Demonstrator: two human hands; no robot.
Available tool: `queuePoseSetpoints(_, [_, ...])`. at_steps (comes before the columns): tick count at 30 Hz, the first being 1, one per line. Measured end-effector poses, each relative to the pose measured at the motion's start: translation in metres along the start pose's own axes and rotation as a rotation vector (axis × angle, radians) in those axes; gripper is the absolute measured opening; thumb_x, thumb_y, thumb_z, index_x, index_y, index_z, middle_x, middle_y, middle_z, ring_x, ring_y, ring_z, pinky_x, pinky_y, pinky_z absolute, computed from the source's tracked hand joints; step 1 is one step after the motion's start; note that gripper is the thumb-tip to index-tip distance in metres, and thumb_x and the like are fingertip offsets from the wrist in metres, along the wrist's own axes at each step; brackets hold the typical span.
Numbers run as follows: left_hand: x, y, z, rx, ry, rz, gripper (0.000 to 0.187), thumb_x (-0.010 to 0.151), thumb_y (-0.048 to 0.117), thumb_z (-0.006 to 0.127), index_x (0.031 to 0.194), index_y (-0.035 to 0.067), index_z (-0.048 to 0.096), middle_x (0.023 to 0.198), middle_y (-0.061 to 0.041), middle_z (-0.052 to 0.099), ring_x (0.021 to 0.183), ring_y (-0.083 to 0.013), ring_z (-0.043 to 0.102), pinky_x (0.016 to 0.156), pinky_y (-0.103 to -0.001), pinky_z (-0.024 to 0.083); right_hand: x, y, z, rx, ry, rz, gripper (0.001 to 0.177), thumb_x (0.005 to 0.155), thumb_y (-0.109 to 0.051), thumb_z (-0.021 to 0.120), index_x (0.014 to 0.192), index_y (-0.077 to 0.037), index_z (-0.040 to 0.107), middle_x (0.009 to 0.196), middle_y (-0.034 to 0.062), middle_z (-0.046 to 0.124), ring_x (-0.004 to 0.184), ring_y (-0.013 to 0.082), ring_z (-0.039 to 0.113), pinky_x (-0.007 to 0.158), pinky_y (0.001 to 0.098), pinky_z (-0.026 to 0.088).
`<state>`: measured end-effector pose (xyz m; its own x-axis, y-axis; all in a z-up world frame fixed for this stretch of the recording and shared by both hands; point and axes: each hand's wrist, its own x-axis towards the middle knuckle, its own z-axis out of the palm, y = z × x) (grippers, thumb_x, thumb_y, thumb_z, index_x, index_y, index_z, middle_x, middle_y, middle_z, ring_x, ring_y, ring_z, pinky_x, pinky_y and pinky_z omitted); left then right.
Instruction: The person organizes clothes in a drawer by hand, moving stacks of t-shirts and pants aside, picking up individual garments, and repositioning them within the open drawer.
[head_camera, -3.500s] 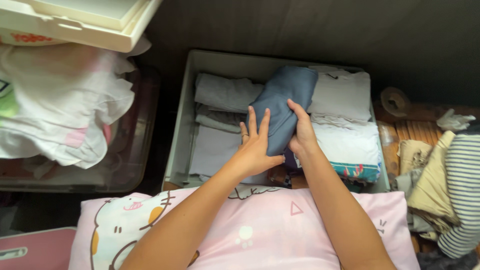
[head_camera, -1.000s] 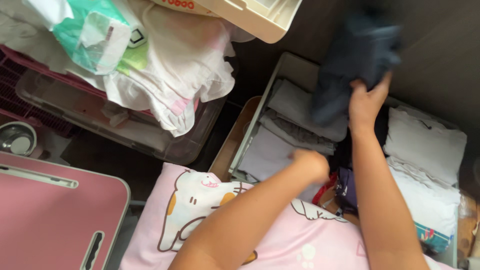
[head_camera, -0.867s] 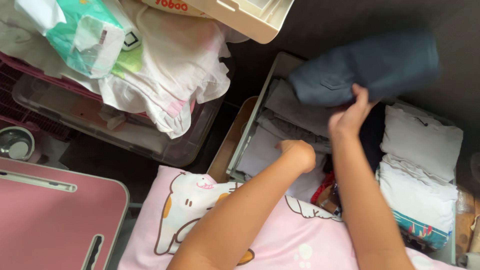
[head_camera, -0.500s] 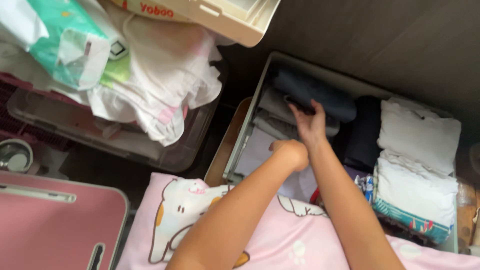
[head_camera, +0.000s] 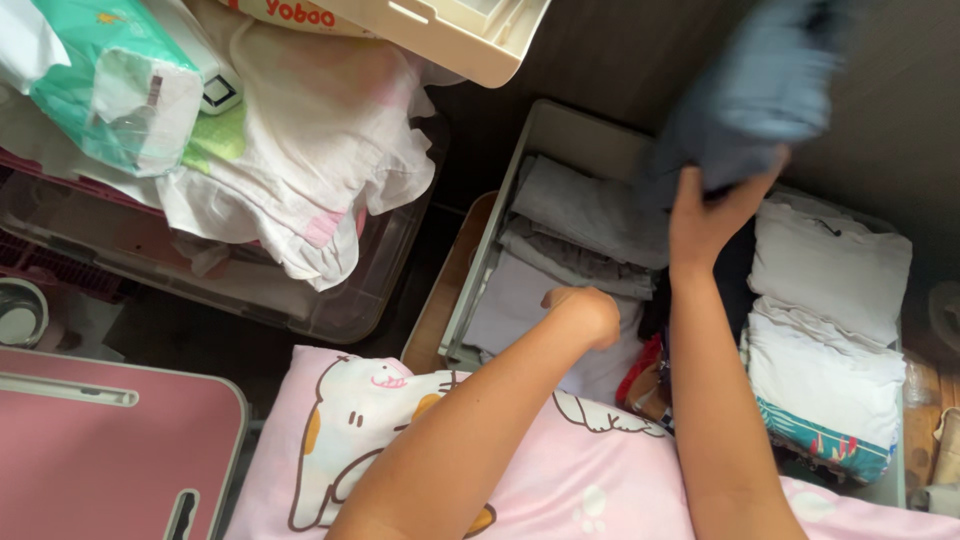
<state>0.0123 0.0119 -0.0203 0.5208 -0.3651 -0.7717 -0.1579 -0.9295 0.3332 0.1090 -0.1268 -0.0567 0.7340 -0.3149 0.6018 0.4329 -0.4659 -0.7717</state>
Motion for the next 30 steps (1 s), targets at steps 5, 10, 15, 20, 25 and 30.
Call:
queuePoseSetpoints(5, [-0.002, 0.003, 0.003, 0.011, 0.017, 0.024, 0.037, 0.093, 0.013, 0.060, 0.128, 0.011, 0.073, 0.127, -0.009, 0.073, 0.119, -0.0290, 0.068, 0.109, -0.057, 0.045, -0.036, -0.019, 0.029, -1.064, -0.679, -0.156, 0.103, 0.070, -0.032, 0.083, 0.160, -0.032, 0.032, 0.149, 0.0169, 0.042, 0.137, 0.0431, 0.037, 0.104, 0.0729, 0.030])
queuePoseSetpoints(10, [0.002, -0.003, 0.008, -0.051, 0.133, -0.007, 0.044, 0.094, 0.015, 0.059, 0.137, 0.007, 0.064, 0.146, -0.014, 0.058, 0.133, -0.0329, 0.056, 0.110, -0.056, 0.044, -0.075, 0.021, 0.044, -1.053, -0.826, -0.354, 0.107, 0.073, -0.043, 0.081, 0.165, -0.028, 0.029, 0.158, 0.0159, 0.041, 0.135, 0.0383, 0.041, 0.101, 0.0640, 0.032])
queuePoseSetpoints(15, [0.068, -0.036, 0.004, -0.030, 1.011, -0.101, 0.101, 0.083, 0.020, 0.073, 0.163, -0.003, 0.016, 0.169, -0.019, 0.015, 0.155, -0.0374, 0.019, 0.117, -0.055, 0.033, -0.061, 0.040, 0.029, -1.081, -0.798, -0.520, 0.098, 0.089, -0.044, 0.078, 0.174, -0.029, 0.032, 0.164, 0.0114, 0.045, 0.130, 0.0341, 0.043, 0.100, 0.0563, 0.034])
queuePoseSetpoints(20, [0.110, -0.082, -0.015, 0.237, 1.077, -0.054, 0.112, 0.076, 0.039, 0.081, 0.163, 0.017, 0.015, 0.172, -0.009, 0.006, 0.159, -0.0360, 0.010, 0.125, -0.065, 0.019, -0.025, 0.014, 0.002, -0.756, -0.812, -0.325, 0.114, 0.057, -0.067, 0.092, 0.151, -0.025, 0.041, 0.158, 0.0116, 0.042, 0.146, 0.0394, 0.028, 0.106, 0.0704, 0.025])
queuePoseSetpoints(25, [0.115, -0.105, -0.027, 0.212, 0.663, -0.079, 0.123, 0.074, 0.029, 0.086, 0.163, 0.039, 0.001, 0.171, 0.003, -0.009, 0.157, -0.0451, 0.002, 0.117, -0.061, 0.031, -0.042, 0.011, -0.002, -0.715, -0.931, -0.010, 0.125, 0.046, -0.032, 0.099, 0.154, -0.025, 0.037, 0.160, 0.0099, 0.031, 0.149, 0.0387, 0.020, 0.109, 0.0730, 0.026])
queuePoseSetpoints(30, [0.151, -0.121, 0.001, 0.273, 0.736, -0.083, 0.112, 0.087, 0.008, 0.074, 0.164, 0.042, 0.000, 0.172, 0.005, -0.007, 0.152, -0.0517, 0.012, 0.090, -0.055, 0.058, -0.067, 0.021, -0.013, -0.617, -0.861, 0.014, 0.115, 0.056, -0.004, 0.087, 0.157, -0.028, 0.039, 0.163, 0.0063, 0.033, 0.152, 0.0356, 0.028, 0.113, 0.0531, 0.047])
